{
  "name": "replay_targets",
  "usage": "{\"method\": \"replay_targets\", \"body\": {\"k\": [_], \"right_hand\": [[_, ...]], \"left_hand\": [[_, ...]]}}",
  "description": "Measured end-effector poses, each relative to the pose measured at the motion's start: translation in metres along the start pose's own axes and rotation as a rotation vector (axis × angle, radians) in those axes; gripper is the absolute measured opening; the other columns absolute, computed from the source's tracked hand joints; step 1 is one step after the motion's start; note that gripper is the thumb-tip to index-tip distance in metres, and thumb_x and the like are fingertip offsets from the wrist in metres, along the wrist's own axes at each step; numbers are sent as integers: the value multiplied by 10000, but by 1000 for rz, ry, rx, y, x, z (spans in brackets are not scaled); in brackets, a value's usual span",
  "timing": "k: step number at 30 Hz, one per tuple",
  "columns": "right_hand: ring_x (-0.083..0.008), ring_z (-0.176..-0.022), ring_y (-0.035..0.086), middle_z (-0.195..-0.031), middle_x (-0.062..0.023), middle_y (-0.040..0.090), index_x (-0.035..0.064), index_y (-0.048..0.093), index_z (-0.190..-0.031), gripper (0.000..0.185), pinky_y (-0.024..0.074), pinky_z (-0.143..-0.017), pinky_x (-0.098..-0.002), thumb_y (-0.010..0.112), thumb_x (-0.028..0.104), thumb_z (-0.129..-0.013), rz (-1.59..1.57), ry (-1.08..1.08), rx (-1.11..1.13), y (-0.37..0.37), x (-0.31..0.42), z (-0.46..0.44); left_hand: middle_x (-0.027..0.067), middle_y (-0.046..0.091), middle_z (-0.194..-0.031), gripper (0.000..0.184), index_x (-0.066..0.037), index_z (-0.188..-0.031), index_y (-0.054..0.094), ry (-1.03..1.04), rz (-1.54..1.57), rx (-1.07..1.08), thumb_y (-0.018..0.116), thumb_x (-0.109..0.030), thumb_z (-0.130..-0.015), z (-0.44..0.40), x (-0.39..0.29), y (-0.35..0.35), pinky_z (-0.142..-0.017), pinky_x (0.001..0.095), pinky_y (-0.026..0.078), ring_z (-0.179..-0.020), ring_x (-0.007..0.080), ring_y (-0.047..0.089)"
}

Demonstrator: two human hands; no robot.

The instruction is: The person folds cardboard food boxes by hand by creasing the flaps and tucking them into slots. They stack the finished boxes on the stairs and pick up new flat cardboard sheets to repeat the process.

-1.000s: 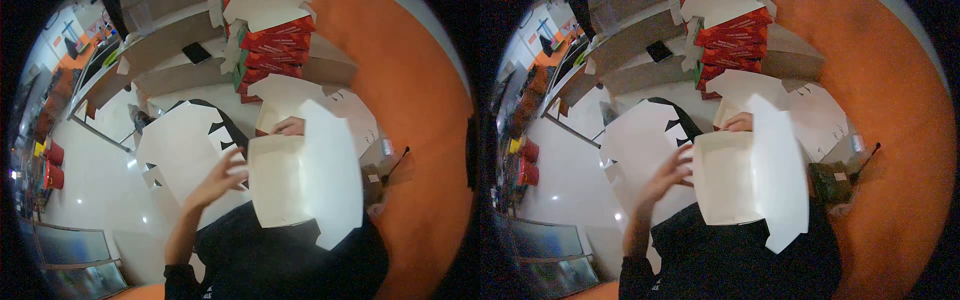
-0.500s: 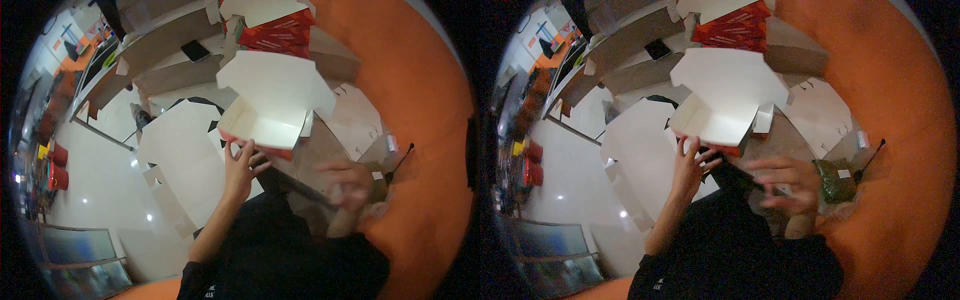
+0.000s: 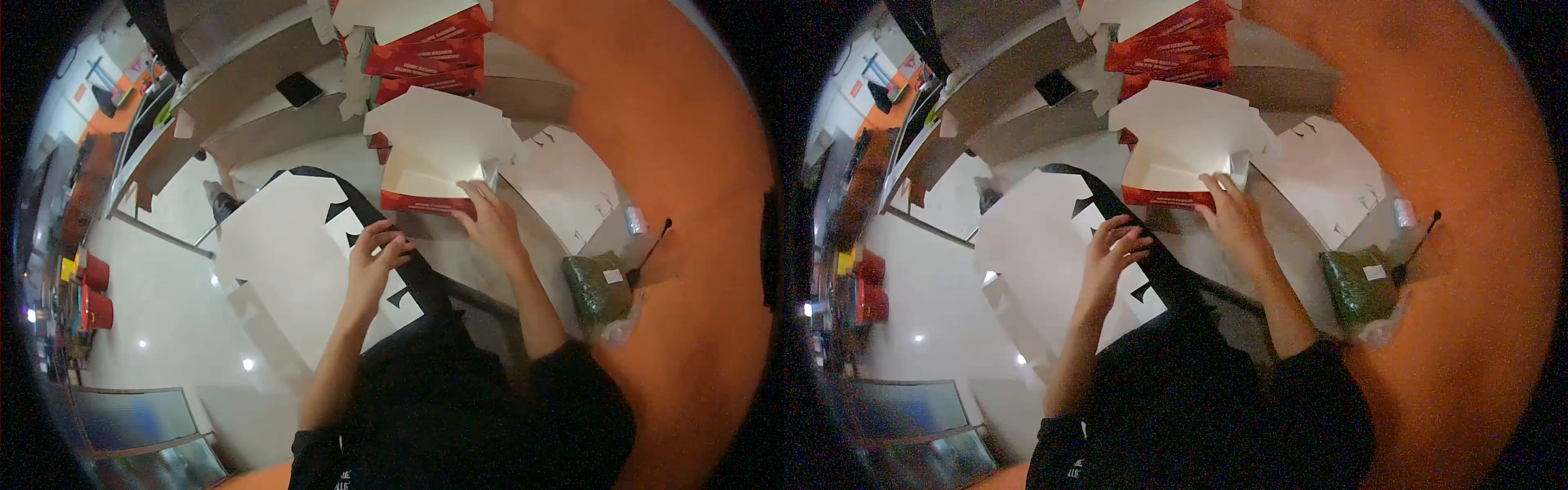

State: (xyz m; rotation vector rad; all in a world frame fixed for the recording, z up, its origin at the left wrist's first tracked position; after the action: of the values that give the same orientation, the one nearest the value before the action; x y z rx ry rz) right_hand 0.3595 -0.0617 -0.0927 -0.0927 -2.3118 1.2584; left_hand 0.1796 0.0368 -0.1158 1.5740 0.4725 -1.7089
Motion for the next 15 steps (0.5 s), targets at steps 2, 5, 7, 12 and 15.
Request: {"method": "replay_targets", "body": {"k": [2,5,7,12,15], "right_hand": [[-294,-790,604,-873,-83,578,97,603,-967,216,494,-686,-384,642,186,-773,42,-27,157,24,-22,-1],[-280,-757,605,-808,-73,579,101,624,-895,136,488,-661,-380,628,174,-780,-12,18,72,-3,-4,7],[-271,-756,604,-808,-76,576,97,626,-888,128,486,-658,-379,625,167,-781,14,45,17,-19,-4,15],[-276,-757,599,-812,-79,575,87,638,-866,114,483,-663,-381,624,138,-765,108,102,-42,-37,-18,10],[-287,-762,594,-816,-84,576,81,645,-865,123,481,-681,-388,618,102,-747,142,78,-8,-23,-39,-3]], "left_hand": [[165,529,-1069,407,37,-1201,413,53,-59,34,560,-164,-879,9,-11,-6,-782,325,515,-929,242,609],[138,574,-936,292,34,-1086,506,139,-99,9,566,-149,-867,25,-20,-25,-726,332,527,-833,249,636],[110,586,-829,219,30,-1005,543,168,-118,-37,566,-129,-857,34,-27,-36,-690,331,531,-767,247,643],[100,582,-816,169,31,-961,541,173,-104,-105,560,-94,-848,49,-32,-64,-662,316,525,-743,223,637],[100,583,-800,157,42,-954,550,177,-81,-150,570,-67,-843,52,-34,-73,-646,304,518,-746,217,634]]}}
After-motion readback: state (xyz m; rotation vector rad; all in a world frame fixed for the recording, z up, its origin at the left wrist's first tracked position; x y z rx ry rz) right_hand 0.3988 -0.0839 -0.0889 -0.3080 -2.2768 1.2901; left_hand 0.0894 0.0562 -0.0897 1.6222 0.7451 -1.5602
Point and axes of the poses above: each hand's wrist, its own z-axis away from the middle knuckle, its own y-axis out of the palm, x = y × z, the point moved 5 cm from there along -z, towards the middle knuckle
